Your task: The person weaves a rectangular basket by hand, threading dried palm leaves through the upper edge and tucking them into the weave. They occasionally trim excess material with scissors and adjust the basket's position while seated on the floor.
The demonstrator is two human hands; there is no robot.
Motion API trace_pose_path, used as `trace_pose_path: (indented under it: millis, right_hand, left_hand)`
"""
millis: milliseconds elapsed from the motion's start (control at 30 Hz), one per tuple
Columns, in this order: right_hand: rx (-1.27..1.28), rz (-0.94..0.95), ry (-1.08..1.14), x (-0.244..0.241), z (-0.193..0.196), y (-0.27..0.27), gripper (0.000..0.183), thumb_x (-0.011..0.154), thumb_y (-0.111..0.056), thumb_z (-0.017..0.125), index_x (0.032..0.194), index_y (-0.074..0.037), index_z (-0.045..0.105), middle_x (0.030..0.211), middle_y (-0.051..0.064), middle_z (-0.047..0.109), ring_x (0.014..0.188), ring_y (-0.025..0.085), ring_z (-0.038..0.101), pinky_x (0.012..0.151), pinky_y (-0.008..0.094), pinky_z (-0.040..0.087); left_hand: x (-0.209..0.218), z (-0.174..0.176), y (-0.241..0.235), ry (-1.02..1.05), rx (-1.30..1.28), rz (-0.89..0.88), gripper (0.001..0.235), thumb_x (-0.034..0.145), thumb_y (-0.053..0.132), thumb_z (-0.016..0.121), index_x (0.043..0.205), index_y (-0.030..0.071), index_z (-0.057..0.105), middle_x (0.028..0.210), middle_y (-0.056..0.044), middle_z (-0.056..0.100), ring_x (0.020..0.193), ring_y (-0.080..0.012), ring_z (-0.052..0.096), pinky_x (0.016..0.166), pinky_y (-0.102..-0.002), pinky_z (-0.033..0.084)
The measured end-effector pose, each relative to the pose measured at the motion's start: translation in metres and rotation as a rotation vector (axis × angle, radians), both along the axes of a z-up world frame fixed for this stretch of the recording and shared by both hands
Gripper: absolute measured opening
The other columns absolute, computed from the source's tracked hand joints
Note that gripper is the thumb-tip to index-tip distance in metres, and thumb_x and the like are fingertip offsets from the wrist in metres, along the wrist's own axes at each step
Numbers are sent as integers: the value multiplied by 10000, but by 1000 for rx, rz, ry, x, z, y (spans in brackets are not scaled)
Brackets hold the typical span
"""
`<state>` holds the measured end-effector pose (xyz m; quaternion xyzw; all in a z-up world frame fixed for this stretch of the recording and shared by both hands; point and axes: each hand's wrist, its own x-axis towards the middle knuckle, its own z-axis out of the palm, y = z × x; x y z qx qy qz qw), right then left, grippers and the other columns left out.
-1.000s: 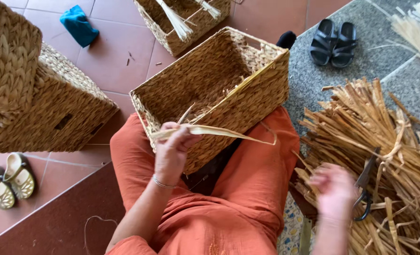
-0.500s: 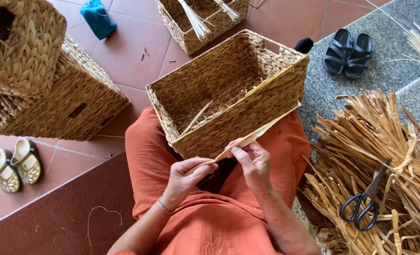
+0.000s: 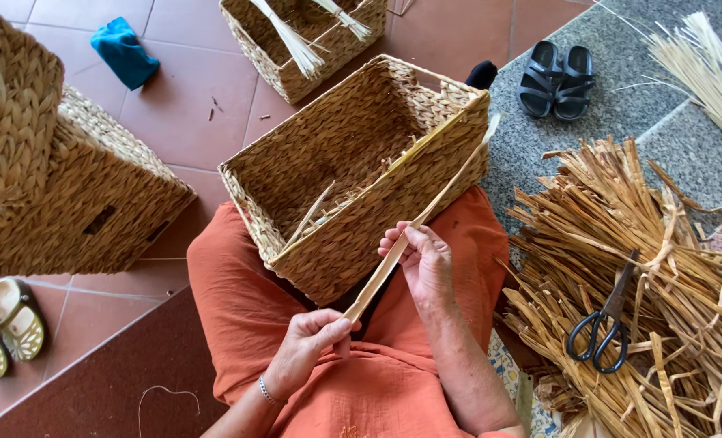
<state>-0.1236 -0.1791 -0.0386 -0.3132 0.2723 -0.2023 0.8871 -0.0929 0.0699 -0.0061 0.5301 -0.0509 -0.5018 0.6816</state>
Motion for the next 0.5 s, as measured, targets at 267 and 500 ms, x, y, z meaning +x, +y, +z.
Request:
trace_pose_path:
  millis: [267,500]
  right_hand:
    - [-87,-128,19,4,-1,-35,166,978,-68,588,1020,39,708,916,206,753,812,286,762,771,477,660]
    - [-103,-283,43,9,-3,-64,152,938,-42,589,1015,36,694,920,201,748,817,283,761,774,490,670]
  left_hand:
    - [-13,8,3,99,5,-3,248,971,180,676,961,-46,777,666,-52,686,619,-126,610,641,-262,519]
    - [-20,-2,10,79,52,-42,248,968,200,673,929,-21,777,654,-37,670,618,-114,590,613,-254,490]
